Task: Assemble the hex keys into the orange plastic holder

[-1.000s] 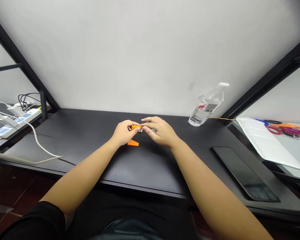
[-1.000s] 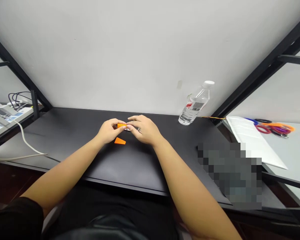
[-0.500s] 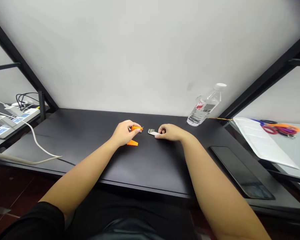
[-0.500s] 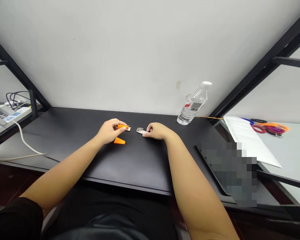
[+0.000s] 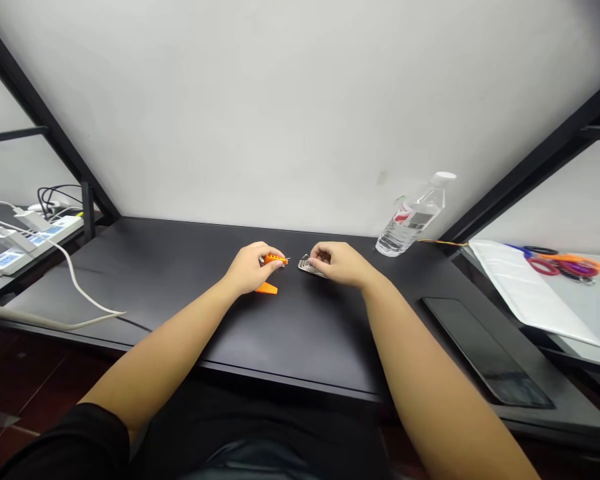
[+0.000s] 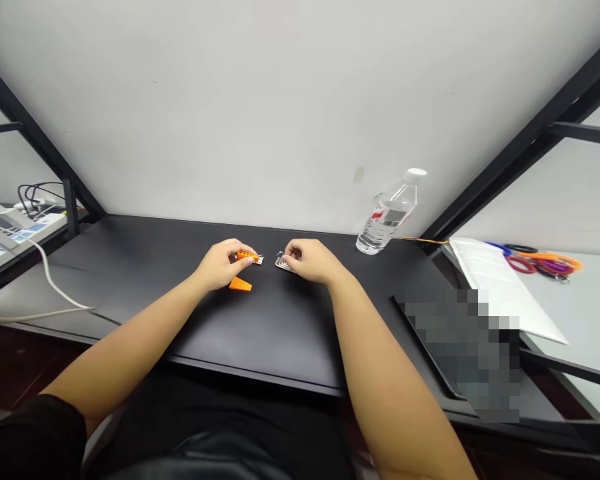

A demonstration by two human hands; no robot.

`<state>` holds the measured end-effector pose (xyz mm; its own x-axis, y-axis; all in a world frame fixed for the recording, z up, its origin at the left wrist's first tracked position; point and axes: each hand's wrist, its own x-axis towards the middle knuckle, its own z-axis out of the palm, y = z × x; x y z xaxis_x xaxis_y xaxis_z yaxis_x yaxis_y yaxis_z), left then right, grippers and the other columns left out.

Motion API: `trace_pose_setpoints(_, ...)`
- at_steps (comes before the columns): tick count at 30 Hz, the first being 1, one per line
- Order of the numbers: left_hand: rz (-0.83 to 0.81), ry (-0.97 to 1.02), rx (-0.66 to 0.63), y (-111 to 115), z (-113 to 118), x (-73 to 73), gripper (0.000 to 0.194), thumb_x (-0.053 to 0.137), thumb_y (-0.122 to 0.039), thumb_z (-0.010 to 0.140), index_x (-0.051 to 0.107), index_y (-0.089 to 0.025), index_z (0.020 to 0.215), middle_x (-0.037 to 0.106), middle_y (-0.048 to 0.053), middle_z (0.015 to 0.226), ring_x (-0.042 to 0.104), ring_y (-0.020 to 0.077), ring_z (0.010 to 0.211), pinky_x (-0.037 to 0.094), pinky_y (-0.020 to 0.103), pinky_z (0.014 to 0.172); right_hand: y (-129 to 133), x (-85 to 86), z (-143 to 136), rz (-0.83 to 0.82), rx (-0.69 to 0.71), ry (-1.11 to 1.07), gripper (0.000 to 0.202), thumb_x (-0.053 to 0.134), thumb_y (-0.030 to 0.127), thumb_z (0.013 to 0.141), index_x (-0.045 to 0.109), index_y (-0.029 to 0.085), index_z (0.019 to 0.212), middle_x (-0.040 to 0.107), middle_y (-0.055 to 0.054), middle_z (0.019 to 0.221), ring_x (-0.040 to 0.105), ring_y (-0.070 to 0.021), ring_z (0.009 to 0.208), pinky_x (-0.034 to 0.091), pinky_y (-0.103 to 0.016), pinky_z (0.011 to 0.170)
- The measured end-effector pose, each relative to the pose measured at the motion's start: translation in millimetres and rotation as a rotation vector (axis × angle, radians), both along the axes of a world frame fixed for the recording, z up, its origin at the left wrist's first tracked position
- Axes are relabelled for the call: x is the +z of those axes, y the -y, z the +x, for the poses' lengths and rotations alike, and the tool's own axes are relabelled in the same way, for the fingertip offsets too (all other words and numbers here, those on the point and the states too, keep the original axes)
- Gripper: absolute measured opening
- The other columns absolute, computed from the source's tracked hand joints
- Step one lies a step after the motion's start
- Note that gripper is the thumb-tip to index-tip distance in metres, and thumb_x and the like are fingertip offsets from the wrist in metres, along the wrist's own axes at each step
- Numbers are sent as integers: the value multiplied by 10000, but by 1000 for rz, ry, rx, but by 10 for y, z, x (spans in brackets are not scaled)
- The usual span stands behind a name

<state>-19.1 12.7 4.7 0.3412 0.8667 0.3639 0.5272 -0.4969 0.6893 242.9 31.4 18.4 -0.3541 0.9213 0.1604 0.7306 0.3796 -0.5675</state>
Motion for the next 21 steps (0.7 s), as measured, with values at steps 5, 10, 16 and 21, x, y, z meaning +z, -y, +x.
trace_pose_setpoints(5,10,-12,-18,-1,0,4,192,670,-319,881,792,-257,1016,725,27,994,630,157,802,521,297,744,151,38,-258,53,57,-508,253,722,456,846,648,220,899,715,-28,795,652,-181,699,521,-320,667)
trace_pose_setpoints(10,24,-10,-26,1,5,4,181,660,-304,886,794,-246,993,726,36,993,645,167,848,523,294,750,245,29,-420,45,102,-532,241,744,441,851,676,219,917,738,-36,800,678,-188,713,546,-334,678)
trace_pose_setpoints(16,32,-16,-32,5,6,6,172,668,-297,883,792,-247,991,719,35,992,636,164,838,525,298,760,232,1,-430,65,84,-529,249,742,444,854,680,217,935,758,-54,864,694,-199,743,572,-354,687)
trace_pose_setpoints(21,27,-22,-33,8,8,9,171,671,-297,882,791,-243,992,715,37,991,634,166,833,526,303,753,224,-10,-428,64,94,-532,261,738,455,856,677,216,940,759,-63,894,693,-200,753,577,-356,683)
